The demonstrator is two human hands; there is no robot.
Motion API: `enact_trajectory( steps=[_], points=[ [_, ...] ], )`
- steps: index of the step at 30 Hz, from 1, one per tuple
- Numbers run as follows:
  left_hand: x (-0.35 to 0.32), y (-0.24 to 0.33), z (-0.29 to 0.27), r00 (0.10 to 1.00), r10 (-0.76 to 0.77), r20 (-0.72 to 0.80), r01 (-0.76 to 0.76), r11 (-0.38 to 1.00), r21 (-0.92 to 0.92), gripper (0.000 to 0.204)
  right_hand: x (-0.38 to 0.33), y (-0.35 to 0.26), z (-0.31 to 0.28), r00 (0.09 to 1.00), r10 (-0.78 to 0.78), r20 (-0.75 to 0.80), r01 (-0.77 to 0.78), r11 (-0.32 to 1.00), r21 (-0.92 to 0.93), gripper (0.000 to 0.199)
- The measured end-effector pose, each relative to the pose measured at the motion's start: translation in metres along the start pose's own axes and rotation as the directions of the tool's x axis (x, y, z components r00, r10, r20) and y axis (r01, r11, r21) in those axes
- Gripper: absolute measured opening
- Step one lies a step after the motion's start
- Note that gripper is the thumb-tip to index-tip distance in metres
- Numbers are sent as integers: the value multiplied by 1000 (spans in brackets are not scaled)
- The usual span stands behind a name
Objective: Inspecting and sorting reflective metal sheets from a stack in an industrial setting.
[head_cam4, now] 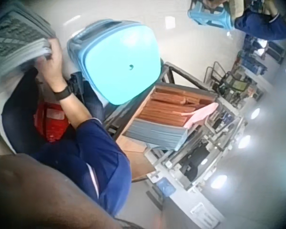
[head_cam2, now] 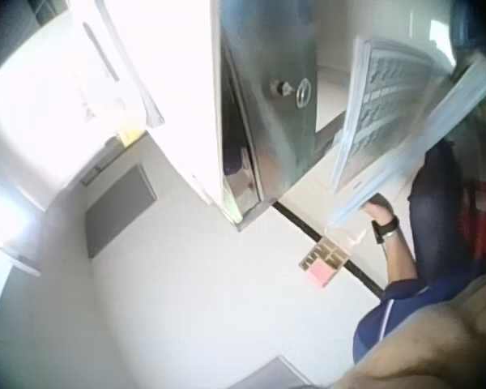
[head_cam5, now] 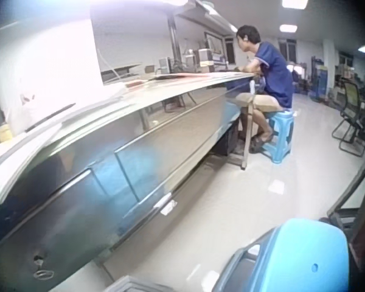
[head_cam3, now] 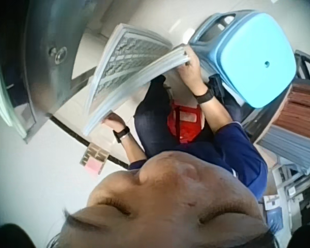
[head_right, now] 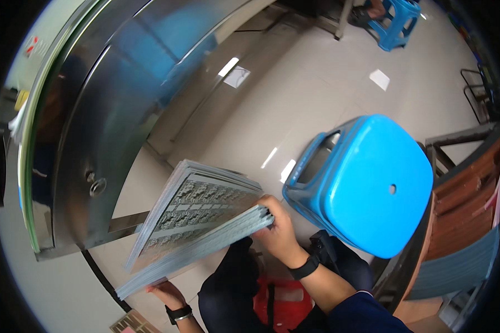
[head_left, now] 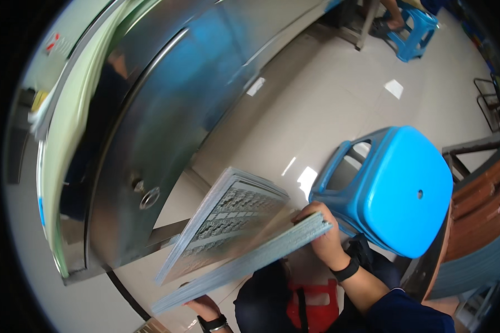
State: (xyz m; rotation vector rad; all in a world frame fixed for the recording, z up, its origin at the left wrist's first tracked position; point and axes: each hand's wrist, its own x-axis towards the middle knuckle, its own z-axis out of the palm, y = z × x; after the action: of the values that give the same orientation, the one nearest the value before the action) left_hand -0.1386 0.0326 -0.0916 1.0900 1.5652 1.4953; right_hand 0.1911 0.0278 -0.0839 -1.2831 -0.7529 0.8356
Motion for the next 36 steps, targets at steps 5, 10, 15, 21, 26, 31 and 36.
enact_trajectory(
  steps=[5, 10, 15, 21, 26, 31, 36],
  points=[
    [8, 91, -11, 991, -54, 126, 35, 988, 153, 79, -11, -91, -21, 997, -25, -72, 25, 1000, 1, 48],
    [-16, 209, 71, 985, -157, 74, 138, 968, 208, 61, -27, -183, -64, 950, 150, -275, -132, 988, 82, 48],
    [-18, 262, 97, 960, -165, 225, 100, 956, 274, 65, -37, -257, -116, 904, 156, -398, -166, 986, 11, 53],
    [-37, 316, 188, 760, -164, 629, 20, 973, 230, 66, -37, -324, -193, 744, 188, -641, -170, 981, 91, 40],
    [-61, 327, 319, 769, -223, 599, -85, 893, 441, 42, 14, -331, -278, 642, 206, -739, -204, 974, 94, 32],
    [-79, 268, 428, 628, -202, 752, -190, 897, 399, 50, 56, -259, -360, 589, 331, -737, -272, 940, 205, 39],
    [-88, 208, 490, 555, -127, 822, -270, 908, 322, 50, 81, -206, -396, 544, 459, -703, -414, 875, 251, 48]
  ],
)
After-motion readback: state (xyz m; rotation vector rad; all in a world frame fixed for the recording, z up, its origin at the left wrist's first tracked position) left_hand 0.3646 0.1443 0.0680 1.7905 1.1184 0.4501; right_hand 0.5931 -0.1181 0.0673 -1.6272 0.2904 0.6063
